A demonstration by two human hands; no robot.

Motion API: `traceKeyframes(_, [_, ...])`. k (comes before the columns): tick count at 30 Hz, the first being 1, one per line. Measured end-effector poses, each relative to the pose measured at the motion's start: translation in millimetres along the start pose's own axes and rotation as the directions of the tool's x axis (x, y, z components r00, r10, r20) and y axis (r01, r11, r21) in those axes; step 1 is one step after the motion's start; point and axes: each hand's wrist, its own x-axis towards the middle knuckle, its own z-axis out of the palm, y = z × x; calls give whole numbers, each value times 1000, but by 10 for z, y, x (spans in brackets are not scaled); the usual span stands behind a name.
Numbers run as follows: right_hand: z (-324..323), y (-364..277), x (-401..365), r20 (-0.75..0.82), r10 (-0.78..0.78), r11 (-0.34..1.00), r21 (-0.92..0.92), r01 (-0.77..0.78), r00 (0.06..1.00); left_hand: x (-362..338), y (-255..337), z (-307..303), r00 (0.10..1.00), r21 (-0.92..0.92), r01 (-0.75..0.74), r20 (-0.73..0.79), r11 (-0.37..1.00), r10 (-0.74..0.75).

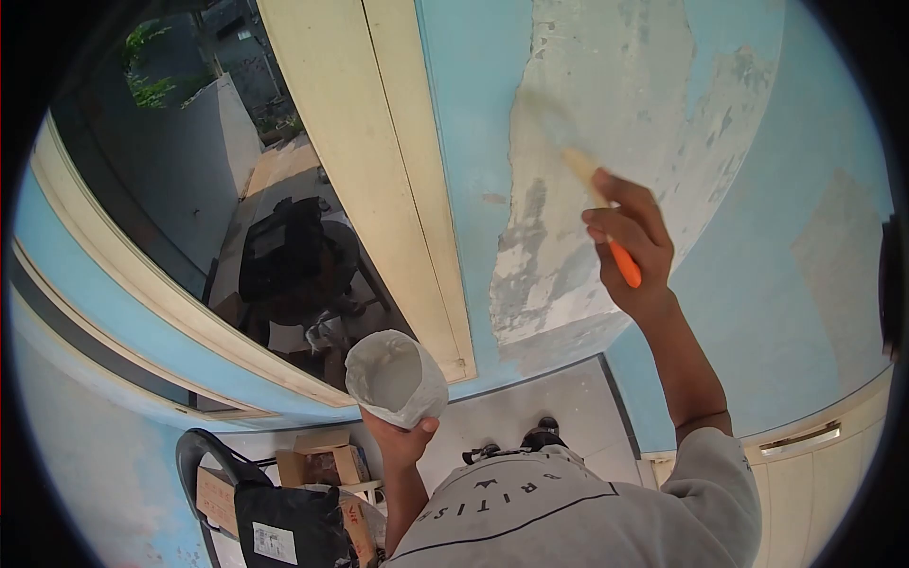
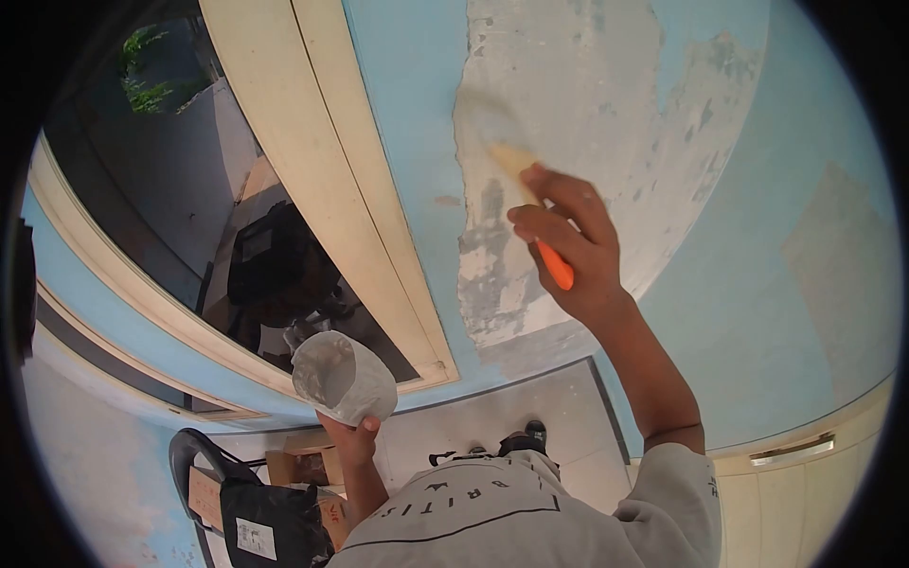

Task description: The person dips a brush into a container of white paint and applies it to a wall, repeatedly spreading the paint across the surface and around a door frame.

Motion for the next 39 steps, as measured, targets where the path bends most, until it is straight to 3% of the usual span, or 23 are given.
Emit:
traceKeyframes(2, [6,14,-57,-78,-40,998,-46,37,996,5,-4,8,1000,8,-4,12,1000,4])
traceKeyframes(4, [108,-20,-369,162,177,969,145,-201,971,0,-36,-7,1000,15,-8,18,1000,8])
traceKeyframes(7, [469,-202,-1177,343,288,901,219,-374,894,-19,-66,-35,1000,49,0,15,999,-1])
traceKeyframes(9, [610,-422,-1554,492,361,861,151,-486,792,-11,-48,-32,1000,50,3,9,999,-3])
traceKeyframes(10, [670,-463,-1757,629,414,782,125,-611,658,-1,-42,-20,1000,54,6,7,999,-6])
traceKeyframes(11, [723,-460,-1922,632,417,777,126,-617,654,3,-34,-14,1000,50,3,-7,999,-3])
traceKeyframes(13, [759,-428,-2086,762,463,701,-3,-714,452,22,-33,-4,1000,46,2,-24,999,-1])
traceKeyframes(17, [613,-155,-1458,564,454,781,120,-612,690,18,-32,2,1000,69,11,-13,998,-10])
traceKeyframes(20, [261,-93,-666,218,350,886,238,-397,911,42,-17,78,1000,41,19,-12,999,-19])
traceKeyframes(23, [71,-17,-301,-180,18,992,126,5,984,39,-61,51,1000,49,16,11,999,-16])
traceKeyframes(24, [94,-23,-316,-235,69,988,154,-32,969,50,-83,44,1000,71,11,20,997,-12])
traceKeyframes(25, [138,-23,-360,-237,64,988,152,-28,969,63,-85,57,1000,67,7,21,998,-8])
traceKeyframes(28, [395,-74,-759,121,297,905,280,-320,947,72,-66,80,1000,67,2,18,998,-3])
traceKeyframes(31, [712,-236,-1472,223,375,869,254,-425,900,80,-44,120,1000,41,1,0,999,-1])
traceKeyframes(33, [813,-409,-1832,304,493,789,240,-566,815,108,-41,131,1000,57,-3,1,998,3])
traceKeyframes(36, [890,-558,-2112,367,554,717,246,-652,748,110,-83,123,1000,57,-9,-15,998,10])
traceKeyframes(38, [920,-554,-2274,570,627,567,134,-813,531,111,-92,112,1000,58,-11,-9,998,12])
traceKeyframes(39, [898,-540,-2250,567,631,565,132,-815,530,118,-92,119,1000,58,-16,-9,998,16])
